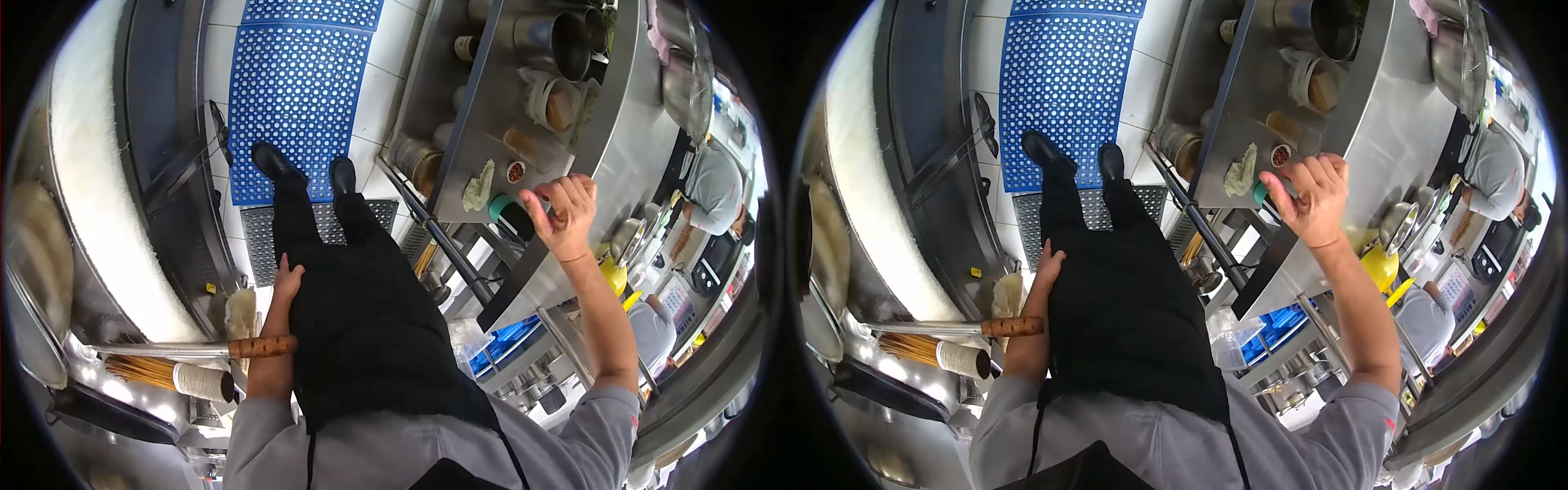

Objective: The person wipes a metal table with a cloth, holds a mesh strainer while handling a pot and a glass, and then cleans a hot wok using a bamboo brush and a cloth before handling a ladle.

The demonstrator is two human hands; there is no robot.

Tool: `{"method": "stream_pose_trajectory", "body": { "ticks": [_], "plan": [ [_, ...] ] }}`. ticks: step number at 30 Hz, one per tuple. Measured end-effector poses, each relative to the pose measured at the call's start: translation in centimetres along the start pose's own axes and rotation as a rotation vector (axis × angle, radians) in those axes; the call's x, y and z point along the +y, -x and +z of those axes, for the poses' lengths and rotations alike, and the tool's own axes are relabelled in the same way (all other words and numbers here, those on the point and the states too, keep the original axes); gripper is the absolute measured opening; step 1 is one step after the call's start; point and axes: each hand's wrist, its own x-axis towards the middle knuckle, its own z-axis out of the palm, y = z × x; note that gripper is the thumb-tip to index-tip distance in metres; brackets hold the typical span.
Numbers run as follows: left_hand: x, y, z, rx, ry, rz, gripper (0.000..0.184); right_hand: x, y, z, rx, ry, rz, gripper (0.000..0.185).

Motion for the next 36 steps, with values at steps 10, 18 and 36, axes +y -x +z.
{"method": "stream_pose_trajectory", "body": {
  "ticks": [10, 18, 36],
  "plan": [
    [9.9, 6.5, 6.5, -0.754, -1.058, 0.484, 0.044, 0.1, 0.0, -0.1, -0.038, 0.001, 0.021, 0.025],
    [10.4, 10.5, 7.3, -0.816, -0.720, 0.826, 0.030, 1.2, 0.9, -0.2, -0.120, -0.082, 0.038, 0.031],
    [8.7, 6.6, 9.1, -0.779, -0.342, 0.438, 0.033, 1.2, 0.8, -0.5, -0.112, -0.131, 0.034, 0.035]
  ]
}}
